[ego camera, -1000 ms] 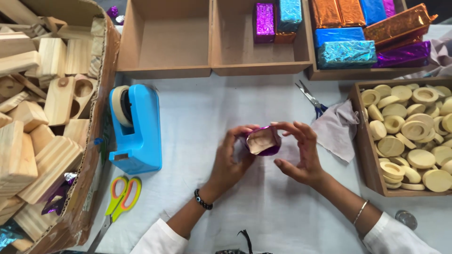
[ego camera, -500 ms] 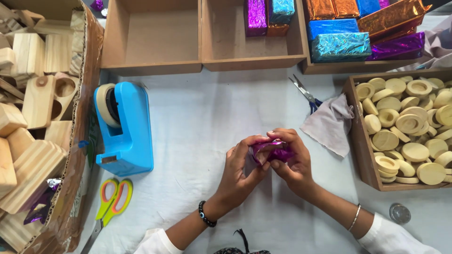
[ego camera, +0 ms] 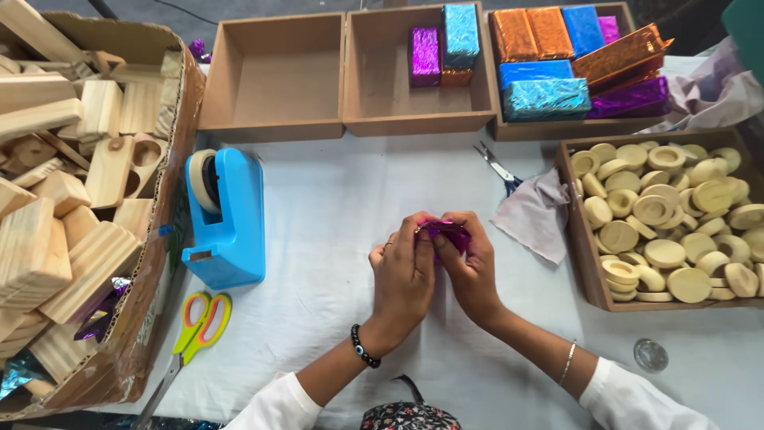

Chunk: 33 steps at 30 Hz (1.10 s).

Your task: Wrapping small items in purple foil and cleaning wooden components using a cloth.

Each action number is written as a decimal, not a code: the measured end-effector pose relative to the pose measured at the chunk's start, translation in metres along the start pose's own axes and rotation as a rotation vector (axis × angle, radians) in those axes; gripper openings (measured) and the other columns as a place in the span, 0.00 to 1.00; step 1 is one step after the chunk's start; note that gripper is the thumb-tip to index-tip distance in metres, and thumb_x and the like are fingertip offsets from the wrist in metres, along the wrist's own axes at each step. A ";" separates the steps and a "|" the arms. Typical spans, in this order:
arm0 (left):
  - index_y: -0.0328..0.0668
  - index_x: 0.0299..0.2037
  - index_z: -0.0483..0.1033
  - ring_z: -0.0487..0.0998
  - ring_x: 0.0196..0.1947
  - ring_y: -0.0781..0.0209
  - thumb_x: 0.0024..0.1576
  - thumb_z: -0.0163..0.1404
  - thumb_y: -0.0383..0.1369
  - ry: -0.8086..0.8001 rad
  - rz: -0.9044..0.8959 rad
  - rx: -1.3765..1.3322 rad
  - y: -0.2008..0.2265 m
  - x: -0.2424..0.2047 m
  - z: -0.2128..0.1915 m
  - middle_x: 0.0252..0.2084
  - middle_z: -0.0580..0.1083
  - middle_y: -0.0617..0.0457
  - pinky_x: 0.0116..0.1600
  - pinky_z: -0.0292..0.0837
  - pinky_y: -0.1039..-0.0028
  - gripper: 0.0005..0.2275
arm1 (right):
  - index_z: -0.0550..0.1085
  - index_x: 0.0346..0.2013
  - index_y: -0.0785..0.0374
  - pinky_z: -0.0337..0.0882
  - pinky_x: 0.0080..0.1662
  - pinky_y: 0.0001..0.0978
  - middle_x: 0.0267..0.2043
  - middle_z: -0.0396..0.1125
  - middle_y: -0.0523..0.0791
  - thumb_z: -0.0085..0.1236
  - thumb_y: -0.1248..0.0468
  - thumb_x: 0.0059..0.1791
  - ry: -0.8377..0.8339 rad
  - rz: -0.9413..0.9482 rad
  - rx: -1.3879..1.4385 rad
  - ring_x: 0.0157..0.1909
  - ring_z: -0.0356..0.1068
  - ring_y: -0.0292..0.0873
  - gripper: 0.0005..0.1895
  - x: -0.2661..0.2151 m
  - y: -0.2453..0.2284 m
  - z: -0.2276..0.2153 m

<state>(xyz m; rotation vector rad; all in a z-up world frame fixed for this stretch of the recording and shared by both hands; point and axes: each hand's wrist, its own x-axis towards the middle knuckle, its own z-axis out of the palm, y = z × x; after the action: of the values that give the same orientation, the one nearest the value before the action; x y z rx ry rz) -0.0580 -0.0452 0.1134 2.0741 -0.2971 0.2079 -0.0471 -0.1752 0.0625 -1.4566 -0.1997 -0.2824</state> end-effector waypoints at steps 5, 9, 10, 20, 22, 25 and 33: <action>0.42 0.62 0.64 0.74 0.54 0.50 0.65 0.40 0.35 0.220 0.192 0.113 0.036 -0.005 -0.020 0.54 0.73 0.48 0.63 0.55 0.55 0.16 | 0.69 0.48 0.64 0.69 0.45 0.24 0.41 0.67 0.40 0.55 0.65 0.55 0.001 -0.030 -0.052 0.42 0.66 0.31 0.09 0.005 -0.008 0.000; 0.44 0.66 0.64 0.73 0.50 0.52 0.60 0.53 0.33 0.156 0.628 0.513 -0.010 -0.060 0.000 0.67 0.66 0.47 0.55 0.62 0.59 0.23 | 0.70 0.47 0.64 0.69 0.43 0.26 0.38 0.68 0.41 0.55 0.61 0.54 -0.023 0.013 -0.130 0.40 0.66 0.33 0.11 0.008 -0.004 -0.006; 0.44 0.66 0.64 0.73 0.50 0.52 0.60 0.53 0.33 0.154 0.632 0.512 -0.006 -0.063 0.004 0.67 0.66 0.47 0.55 0.62 0.59 0.23 | 0.70 0.47 0.64 0.69 0.43 0.26 0.38 0.68 0.41 0.55 0.61 0.54 -0.019 0.012 -0.130 0.40 0.66 0.33 0.11 0.010 -0.005 -0.007; 0.24 0.70 0.58 0.73 0.37 0.52 0.49 0.51 0.23 0.116 0.494 0.727 -0.025 -0.057 0.022 0.74 0.53 0.39 0.47 0.70 0.60 0.34 | 0.75 0.47 0.68 0.72 0.48 0.30 0.48 0.70 0.46 0.43 0.60 0.60 -0.131 -0.123 -0.129 0.46 0.72 0.40 0.15 0.017 -0.024 -0.006; 0.26 0.71 0.59 0.71 0.34 0.53 0.49 0.51 0.21 0.113 0.481 0.719 -0.030 -0.054 0.022 0.73 0.54 0.42 0.43 0.70 0.64 0.34 | 0.75 0.50 0.67 0.74 0.47 0.31 0.47 0.72 0.46 0.41 0.60 0.59 -0.137 -0.099 -0.132 0.46 0.75 0.40 0.17 0.019 -0.031 -0.004; 0.33 0.70 0.60 0.69 0.31 0.53 0.48 0.51 0.19 0.139 0.452 0.687 -0.024 -0.049 0.022 0.69 0.58 0.44 0.36 0.68 0.64 0.35 | 0.76 0.52 0.66 0.75 0.47 0.33 0.49 0.73 0.47 0.37 0.58 0.61 -0.142 -0.116 -0.263 0.45 0.76 0.42 0.20 0.024 -0.038 -0.009; 0.50 0.73 0.61 0.70 0.31 0.53 0.54 0.50 0.21 0.228 0.453 0.780 -0.006 -0.040 0.017 0.62 0.61 0.43 0.39 0.72 0.62 0.33 | 0.57 0.75 0.59 0.60 0.65 0.41 0.68 0.63 0.48 0.21 0.38 0.59 -0.017 -0.128 -0.269 0.67 0.61 0.45 0.39 0.015 -0.056 -0.021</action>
<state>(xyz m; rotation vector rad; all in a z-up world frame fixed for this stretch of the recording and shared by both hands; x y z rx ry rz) -0.0937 -0.0520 0.0898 2.6803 -0.6143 0.9520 -0.0509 -0.2024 0.1179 -1.7160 -0.2776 -0.4137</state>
